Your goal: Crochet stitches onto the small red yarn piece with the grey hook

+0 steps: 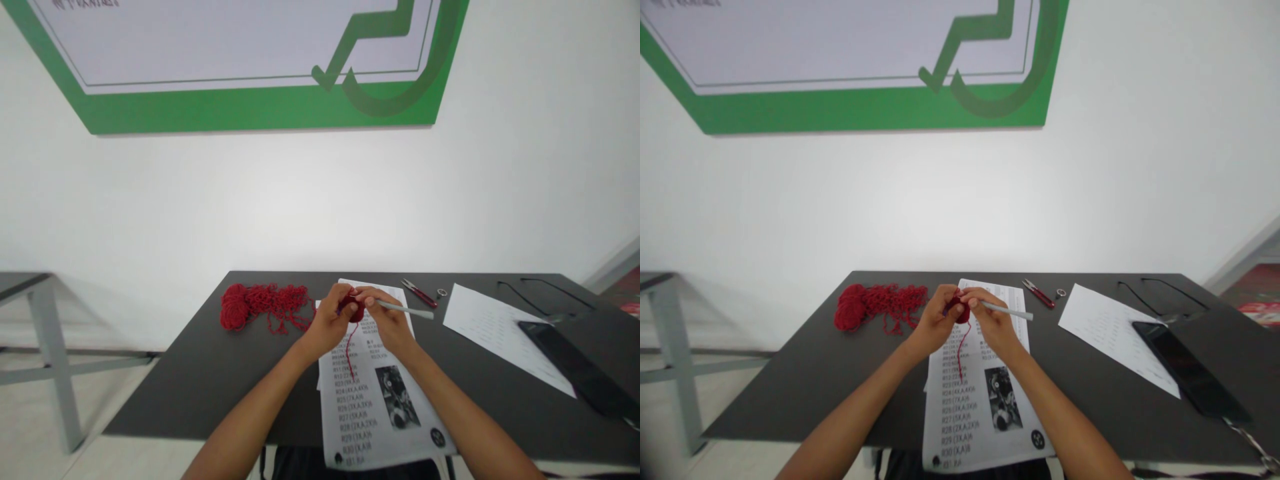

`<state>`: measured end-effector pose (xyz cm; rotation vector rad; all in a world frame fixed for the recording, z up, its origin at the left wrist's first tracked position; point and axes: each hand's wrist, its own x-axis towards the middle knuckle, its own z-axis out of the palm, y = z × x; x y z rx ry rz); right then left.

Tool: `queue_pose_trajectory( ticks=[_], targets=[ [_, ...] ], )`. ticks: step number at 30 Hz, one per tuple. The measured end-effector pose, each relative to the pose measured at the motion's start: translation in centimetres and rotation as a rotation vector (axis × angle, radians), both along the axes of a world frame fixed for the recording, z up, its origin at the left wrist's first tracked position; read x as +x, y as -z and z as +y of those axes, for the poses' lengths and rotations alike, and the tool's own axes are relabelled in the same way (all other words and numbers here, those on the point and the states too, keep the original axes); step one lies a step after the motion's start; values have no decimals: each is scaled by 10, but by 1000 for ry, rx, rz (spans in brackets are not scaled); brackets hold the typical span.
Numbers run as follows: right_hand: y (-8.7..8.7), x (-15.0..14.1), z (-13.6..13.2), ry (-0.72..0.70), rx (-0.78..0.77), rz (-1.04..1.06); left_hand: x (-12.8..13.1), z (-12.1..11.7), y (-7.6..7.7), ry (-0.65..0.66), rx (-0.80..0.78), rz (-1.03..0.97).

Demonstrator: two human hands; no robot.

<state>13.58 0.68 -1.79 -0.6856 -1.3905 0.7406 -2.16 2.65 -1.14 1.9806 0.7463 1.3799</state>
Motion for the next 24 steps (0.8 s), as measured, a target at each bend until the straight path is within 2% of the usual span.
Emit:
queue_pose_trajectory(
  ticks=[2, 6, 8, 10, 12, 15, 19, 21, 24],
  targets=[
    [0, 1, 1, -29, -15, 3, -1, -2, -2, 51, -66, -51],
    [4, 3, 6, -83, -89, 86, -1, -1, -5, 248, -343, -266],
    [7, 2, 7, -65, -118, 135, 0, 3, -4, 263, -419, -413],
    [10, 0, 7, -47, -127, 149, 2, 7, -2, 211, -422, -519],
    [12, -3, 7, -40, -115, 138, 3, 11, 0, 140, -393, -541],
    [14, -7, 6, 1, -87, 133, 4, 13, 0, 18, -312, -490],
    [15, -11, 5, 53, -78, 160, 5, 7, -4, -161, -127, -339],
    [14, -12, 3, 57, -76, 139, 6, 2, -5, -195, -79, -271],
    [9, -11, -1, 66, -44, 58, 9, -3, -5, -211, -101, -279]
  ],
)
